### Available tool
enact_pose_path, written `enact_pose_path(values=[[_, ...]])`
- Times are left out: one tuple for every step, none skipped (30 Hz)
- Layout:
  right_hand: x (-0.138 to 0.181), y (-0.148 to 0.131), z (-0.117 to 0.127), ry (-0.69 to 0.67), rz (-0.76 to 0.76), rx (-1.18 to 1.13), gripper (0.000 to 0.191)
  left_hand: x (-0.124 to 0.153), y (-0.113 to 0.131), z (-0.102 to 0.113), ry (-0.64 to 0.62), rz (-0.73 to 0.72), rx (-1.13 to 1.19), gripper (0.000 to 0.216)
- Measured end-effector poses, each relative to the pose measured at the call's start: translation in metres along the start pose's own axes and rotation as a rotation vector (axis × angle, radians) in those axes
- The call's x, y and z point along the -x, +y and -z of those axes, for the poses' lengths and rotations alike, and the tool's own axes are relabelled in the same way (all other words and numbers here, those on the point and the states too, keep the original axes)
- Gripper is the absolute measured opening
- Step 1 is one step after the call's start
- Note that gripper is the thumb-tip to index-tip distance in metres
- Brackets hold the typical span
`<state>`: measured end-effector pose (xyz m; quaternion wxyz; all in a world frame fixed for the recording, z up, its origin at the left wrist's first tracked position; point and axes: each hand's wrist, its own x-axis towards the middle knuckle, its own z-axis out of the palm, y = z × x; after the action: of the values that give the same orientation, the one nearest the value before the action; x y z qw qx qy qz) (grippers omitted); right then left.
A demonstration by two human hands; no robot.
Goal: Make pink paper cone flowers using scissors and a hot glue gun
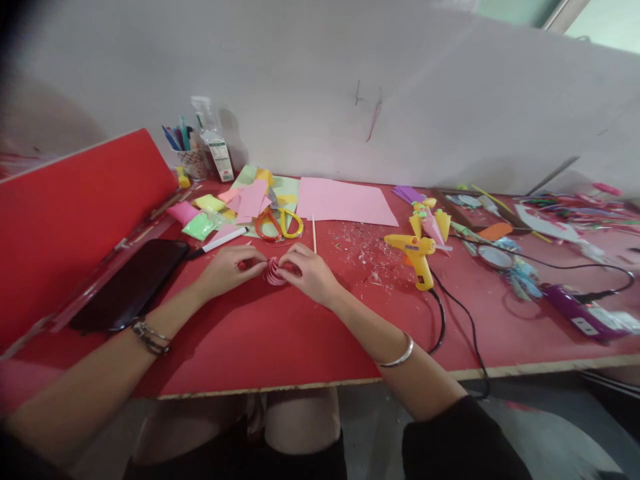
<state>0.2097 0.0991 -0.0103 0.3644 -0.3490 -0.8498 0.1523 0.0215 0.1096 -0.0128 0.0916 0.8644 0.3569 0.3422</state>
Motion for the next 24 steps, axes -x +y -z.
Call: enact_pose_path(values=[[0.0, 0.0001, -0.0003, 0.003, 0.008, -0.004, 0.006, 0.0001, -0.0005, -0.0007, 0.011, -0.018, 0.002, 0.022], [0.0, 0.0002, -0.0006, 0.008, 0.015, -0.007, 0.006, 0.0003, -0.001, -0.0014, 0.022, -0.036, 0.005, 0.023], [0.0, 0.0004, -0.0009, 0.012, 0.022, -0.009, 0.006, 0.0006, -0.0015, -0.0023, 0.03, -0.049, 0.006, 0.024], [0.0001, 0.0006, -0.0012, 0.014, 0.027, -0.01, 0.006, 0.001, -0.002, -0.0031, 0.035, -0.059, 0.004, 0.024], [0.0002, 0.0008, -0.0015, 0.017, 0.033, -0.01, 0.006, 0.0014, -0.0023, -0.0038, 0.037, -0.066, -0.001, 0.024], [0.0003, 0.0011, -0.0017, 0.019, 0.039, -0.009, 0.006, 0.0019, -0.0026, -0.0044, 0.037, -0.072, -0.01, 0.024], [0.0004, 0.0014, -0.0019, 0.021, 0.046, -0.009, 0.006, 0.0023, -0.0028, -0.0049, 0.038, -0.074, -0.022, 0.024], [0.0004, 0.0016, -0.002, 0.023, 0.052, -0.008, 0.007, 0.0026, -0.003, -0.0051, 0.038, -0.071, -0.035, 0.023], [0.0004, 0.0019, -0.0019, 0.021, 0.058, -0.007, 0.007, 0.0029, -0.0031, -0.0051, 0.041, -0.064, -0.047, 0.023], [0.0003, 0.0021, -0.0017, 0.016, 0.061, -0.006, 0.007, 0.003, -0.003, -0.005, 0.045, -0.052, -0.059, 0.023], [0.0001, 0.0022, -0.0014, 0.007, 0.061, -0.006, 0.008, 0.0029, -0.0029, -0.0047, 0.047, -0.04, -0.069, 0.022], [-0.0002, 0.0021, -0.001, -0.004, 0.06, -0.007, 0.008, 0.0027, -0.0027, -0.0043, 0.048, -0.031, -0.076, 0.022], [-0.0005, 0.002, -0.0005, -0.018, 0.057, -0.01, 0.008, 0.0024, -0.0023, -0.0038, 0.047, -0.025, -0.081, 0.022], [-0.0009, 0.0019, 0.0001, -0.03, 0.055, -0.015, 0.009, 0.0021, -0.0019, -0.0033, 0.049, -0.021, -0.082, 0.022], [-0.0012, 0.0017, 0.0006, -0.041, 0.054, -0.022, 0.009, 0.0017, -0.0013, -0.0027, 0.057, -0.015, -0.076, 0.021], [-0.0014, 0.0017, 0.001, -0.05, 0.053, -0.028, 0.009, 0.0014, -0.0007, -0.0023, 0.069, -0.006, -0.065, 0.02], [-0.0015, 0.0017, 0.0015, -0.057, 0.053, -0.032, 0.009, 0.0011, -0.0001, -0.0019, 0.081, 0.004, -0.05, 0.019], [-0.0015, 0.0019, 0.0019, -0.061, 0.054, -0.034, 0.009, 0.0009, 0.0005, -0.0016, 0.089, 0.015, -0.034, 0.02], [-0.0014, 0.0022, 0.0023, -0.063, 0.058, -0.033, 0.009, 0.0008, 0.001, -0.0014, 0.089, 0.021, -0.018, 0.021], [-0.0012, 0.0026, 0.0027, -0.064, 0.065, -0.029, 0.009, 0.0007, 0.0015, -0.0013, 0.081, 0.017, -0.003, 0.021], [-0.0009, 0.003, 0.0031, -0.066, 0.071, -0.022, 0.009, 0.0008, 0.0019, -0.0011, 0.067, 0.007, 0.007, 0.021], [-0.0006, 0.0034, 0.0035, -0.07, 0.078, -0.014, 0.009, 0.0008, 0.0023, -0.0009, 0.056, -0.005, 0.013, 0.02], [-0.0004, 0.0038, 0.0038, -0.075, 0.084, -0.006, 0.01, 0.0009, 0.0028, -0.0006, 0.05, -0.012, 0.015, 0.019], [-0.0002, 0.0041, 0.0042, -0.081, 0.091, 0.0, 0.01, 0.0009, 0.0032, -0.0002, 0.048, -0.013, 0.015, 0.019]])
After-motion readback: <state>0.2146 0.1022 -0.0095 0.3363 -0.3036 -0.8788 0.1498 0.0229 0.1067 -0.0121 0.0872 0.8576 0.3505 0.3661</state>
